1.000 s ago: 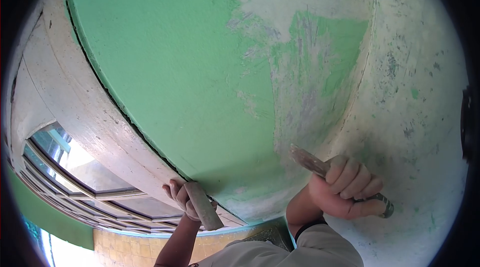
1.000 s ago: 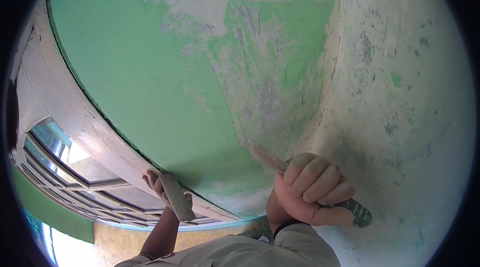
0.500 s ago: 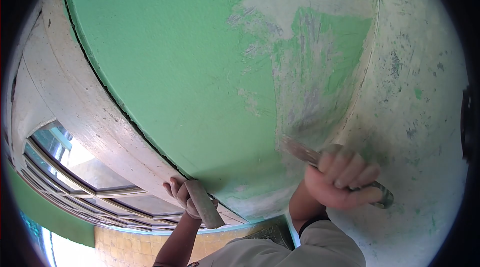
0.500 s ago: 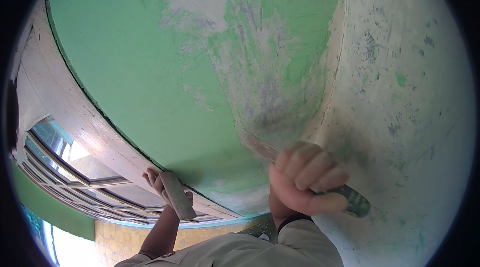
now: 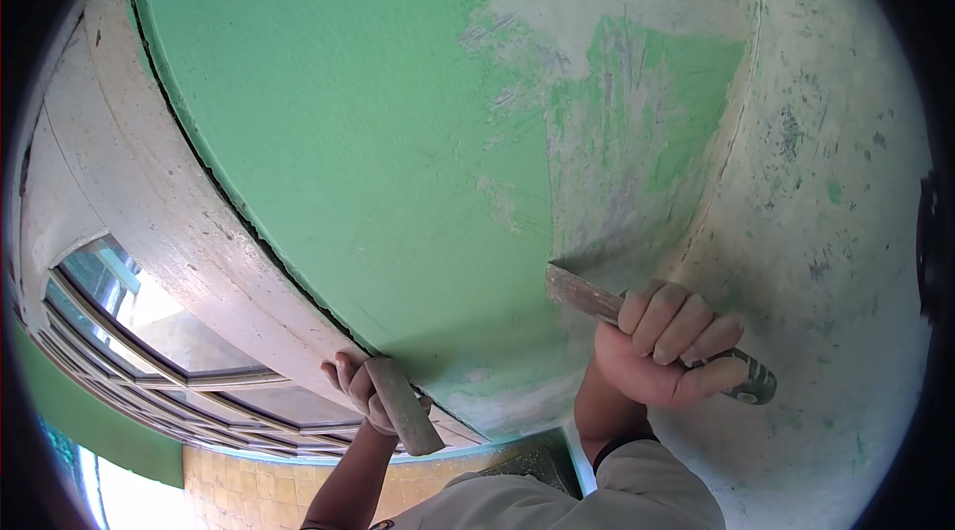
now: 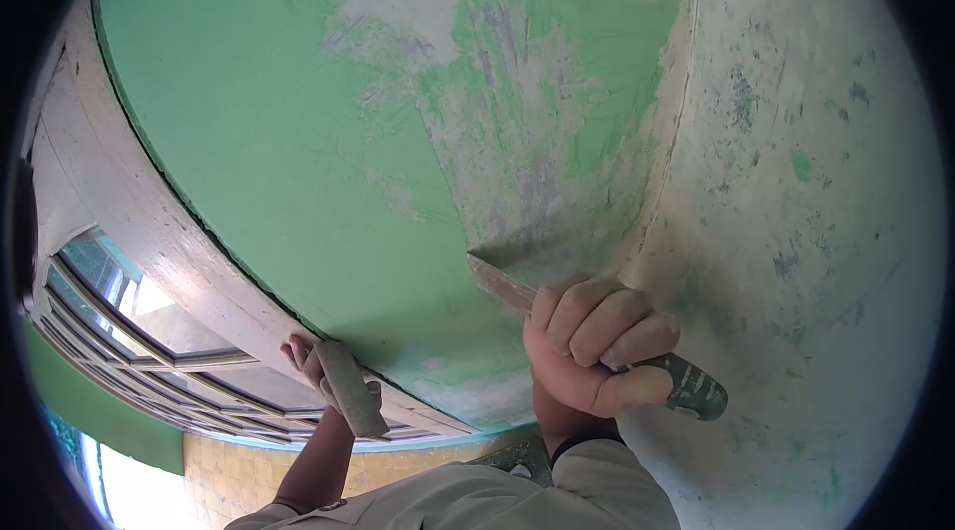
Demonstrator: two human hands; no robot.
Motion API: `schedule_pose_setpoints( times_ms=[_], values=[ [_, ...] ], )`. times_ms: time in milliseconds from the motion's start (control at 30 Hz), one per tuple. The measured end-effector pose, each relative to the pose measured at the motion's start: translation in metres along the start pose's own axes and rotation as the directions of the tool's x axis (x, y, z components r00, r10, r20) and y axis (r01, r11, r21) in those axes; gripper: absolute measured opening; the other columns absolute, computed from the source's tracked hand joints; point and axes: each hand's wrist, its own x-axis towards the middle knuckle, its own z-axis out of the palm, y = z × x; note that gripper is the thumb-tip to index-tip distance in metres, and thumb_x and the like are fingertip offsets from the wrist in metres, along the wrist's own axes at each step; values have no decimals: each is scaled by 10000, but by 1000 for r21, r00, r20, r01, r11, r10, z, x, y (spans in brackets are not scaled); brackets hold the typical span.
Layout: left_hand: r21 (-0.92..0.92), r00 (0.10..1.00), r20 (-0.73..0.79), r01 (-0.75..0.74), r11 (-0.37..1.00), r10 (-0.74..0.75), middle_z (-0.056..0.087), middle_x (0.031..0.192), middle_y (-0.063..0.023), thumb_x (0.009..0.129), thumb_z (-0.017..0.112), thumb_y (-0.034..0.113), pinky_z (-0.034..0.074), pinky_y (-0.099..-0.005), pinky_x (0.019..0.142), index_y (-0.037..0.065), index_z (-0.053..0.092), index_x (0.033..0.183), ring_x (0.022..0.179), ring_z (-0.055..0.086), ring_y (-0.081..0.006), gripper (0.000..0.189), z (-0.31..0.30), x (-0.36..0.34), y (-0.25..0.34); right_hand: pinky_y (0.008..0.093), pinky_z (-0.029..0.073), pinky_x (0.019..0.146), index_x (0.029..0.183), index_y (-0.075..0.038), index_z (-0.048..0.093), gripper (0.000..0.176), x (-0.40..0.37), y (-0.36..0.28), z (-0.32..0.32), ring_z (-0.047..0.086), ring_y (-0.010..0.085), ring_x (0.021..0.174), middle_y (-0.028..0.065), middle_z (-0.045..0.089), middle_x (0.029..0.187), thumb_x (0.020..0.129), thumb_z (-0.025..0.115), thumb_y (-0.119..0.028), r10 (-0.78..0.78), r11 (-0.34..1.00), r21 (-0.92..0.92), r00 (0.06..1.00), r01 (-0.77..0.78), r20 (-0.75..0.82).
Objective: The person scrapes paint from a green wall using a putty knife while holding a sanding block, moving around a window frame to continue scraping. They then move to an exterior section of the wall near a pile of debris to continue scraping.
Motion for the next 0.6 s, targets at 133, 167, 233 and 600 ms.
schedule_pose_setpoints(
  times_ms=[133,167,233,600],
  values=[
    [-7,1000,-9,0,1000,0,452,1158,-183,879,437,518,108,-636,1058,39,419,1077,1287,285,-444,518,0,3,1,237,200,368,706,-106,330,419,9,-19,3,278,83,393,-7,364,535,925,487,-427,-48,998,29,999,48,-4],
    [25,1000,-6,0,1000,0,452,1157,-184,878,440,515,108,-636,1058,38,417,1080,1287,286,-445,519,0,3,1,239,200,367,707,-105,331,416,11,-21,4,279,83,394,-6,362,534,926,487,-424,-121,991,54,992,122,-25],
    [27,1000,-2,5,1000,-5,452,1157,-183,876,444,513,110,-634,1059,36,416,1085,1288,287,-443,521,0,3,1,240,200,367,706,-105,331,415,8,-3,0,276,83,393,-5,363,537,928,485,-420,-46,998,36,999,47,-4],
    [16,1000,-1,-4,1000,4,453,1158,-179,880,442,502,119,-624,1064,38,420,1094,1297,285,-426,511,0,5,0,243,197,371,725,-108,329,403,11,5,0,264,85,402,-5,365,545,931,471,-423,-5,1000,28,999,4,40]
  ],
)
